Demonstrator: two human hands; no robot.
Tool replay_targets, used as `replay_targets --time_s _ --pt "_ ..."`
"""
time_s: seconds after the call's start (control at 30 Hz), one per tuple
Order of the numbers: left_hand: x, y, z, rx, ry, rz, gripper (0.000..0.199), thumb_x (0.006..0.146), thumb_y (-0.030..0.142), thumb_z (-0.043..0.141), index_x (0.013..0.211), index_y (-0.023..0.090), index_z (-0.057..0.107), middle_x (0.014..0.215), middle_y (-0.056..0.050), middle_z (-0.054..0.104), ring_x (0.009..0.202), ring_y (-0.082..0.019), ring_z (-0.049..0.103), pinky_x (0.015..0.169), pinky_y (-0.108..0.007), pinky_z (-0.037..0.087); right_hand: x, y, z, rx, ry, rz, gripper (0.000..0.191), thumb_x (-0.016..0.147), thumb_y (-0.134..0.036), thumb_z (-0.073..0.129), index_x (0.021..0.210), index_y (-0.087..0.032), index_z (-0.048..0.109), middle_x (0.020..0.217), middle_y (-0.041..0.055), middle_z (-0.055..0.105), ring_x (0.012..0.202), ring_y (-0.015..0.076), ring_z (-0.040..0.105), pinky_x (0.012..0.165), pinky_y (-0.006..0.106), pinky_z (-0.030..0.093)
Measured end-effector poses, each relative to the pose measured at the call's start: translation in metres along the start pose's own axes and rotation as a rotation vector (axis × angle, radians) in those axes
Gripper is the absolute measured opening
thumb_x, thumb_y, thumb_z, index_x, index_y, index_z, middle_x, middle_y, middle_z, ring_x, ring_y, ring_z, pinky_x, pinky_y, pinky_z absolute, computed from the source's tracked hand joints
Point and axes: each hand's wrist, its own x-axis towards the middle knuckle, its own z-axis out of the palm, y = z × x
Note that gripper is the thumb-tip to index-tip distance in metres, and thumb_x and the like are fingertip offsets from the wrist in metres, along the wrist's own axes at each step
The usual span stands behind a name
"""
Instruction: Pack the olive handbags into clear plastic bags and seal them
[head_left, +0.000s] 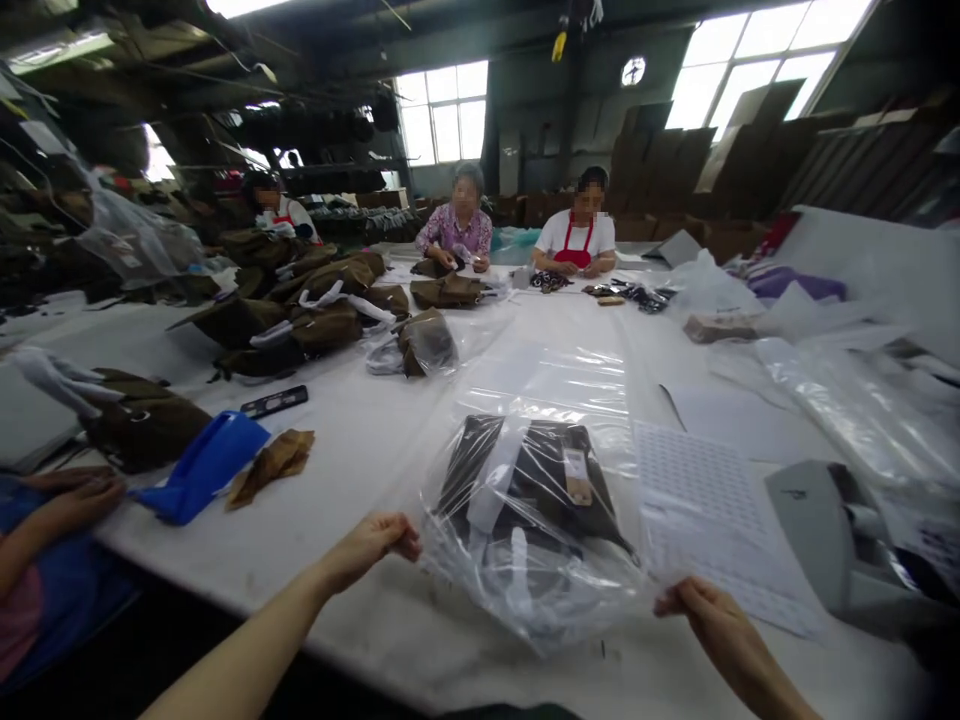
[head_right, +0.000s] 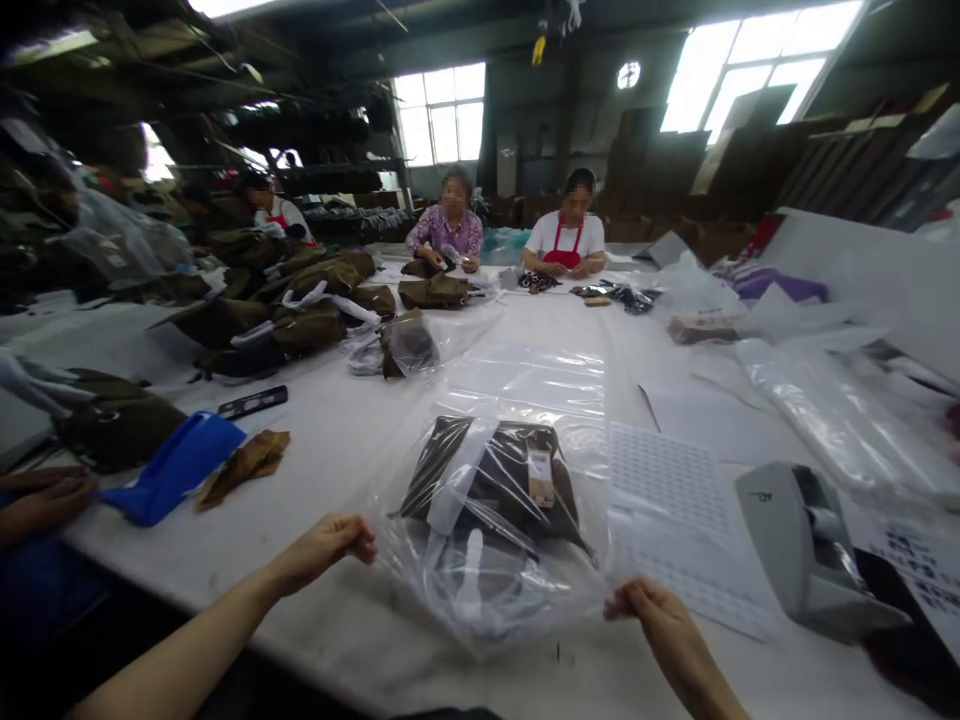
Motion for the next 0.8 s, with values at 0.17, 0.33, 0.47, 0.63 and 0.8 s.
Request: replay_targets --time_s 0.17,0.33,0.47,0.63,0.8 --pt "-0.019 0.004 0.005 0.449 -0.193 -0.062 0.042 0.082 0.053 0.052 0.079 0.015 0.067 0.081 -0.007 0.070 0.081 -0.021 0.063 0.080 -0.032 0.046 -0.025 0.020 0.004 -0.105 -0.114 0.005 0.051 0.077 -0.066 0.049 0.072 -0.019 0.066 0.071 0.0070 0.066 0.075 0.0265 0.062 0.081 0.040 0.045" --pt "-0.031 0.033 0.004 0.865 -0.197 -0.158 0.027 0.076 0.038 0.056 0.095 0.023 0.069 0.098 -0.004 0.069 0.095 -0.025 0.061 0.088 -0.035 0.044 -0.040 0.026 -0.007 -0.113 -0.131 0.066 0.054 0.076 -0.069 0.048 0.077 -0.019 0.067 0.085 0.0090 0.068 0.092 0.0302 0.061 0.094 0.045 0.040" --pt "-0.016 0.086 0.030 1.035 -0.105 -0.067 0.027 0.073 0.027 0.056 0.096 0.028 0.070 0.101 -0.001 0.069 0.100 -0.026 0.060 0.093 -0.035 0.042 -0.047 0.027 -0.031 0.082 -0.050 0.021 0.051 0.082 -0.061 0.047 0.094 -0.017 0.068 0.105 0.0115 0.065 0.104 0.0286 0.057 0.099 0.044 0.038" --pt "0.047 0.135 0.158 1.045 -0.274 0.252 0.023 0.084 0.034 0.049 0.095 0.027 0.068 0.095 -0.001 0.069 0.089 -0.021 0.063 0.080 -0.027 0.047 -0.035 0.026 -0.052 0.119 0.333 -0.053 0.043 0.075 -0.057 0.060 0.086 -0.017 0.067 0.090 0.0100 0.067 0.089 0.0274 0.061 0.088 0.042 0.046" --pt "0.156 0.109 0.296 1.054 -0.453 0.328 0.028 0.087 0.030 0.045 0.107 0.019 0.062 0.105 -0.007 0.066 0.094 -0.020 0.061 0.083 -0.028 0.046 -0.011 0.029 -0.058 0.044 0.523 -0.127 0.036 0.075 -0.053 0.062 0.084 -0.019 0.065 0.088 0.0071 0.067 0.089 0.0261 0.061 0.083 0.038 0.048"
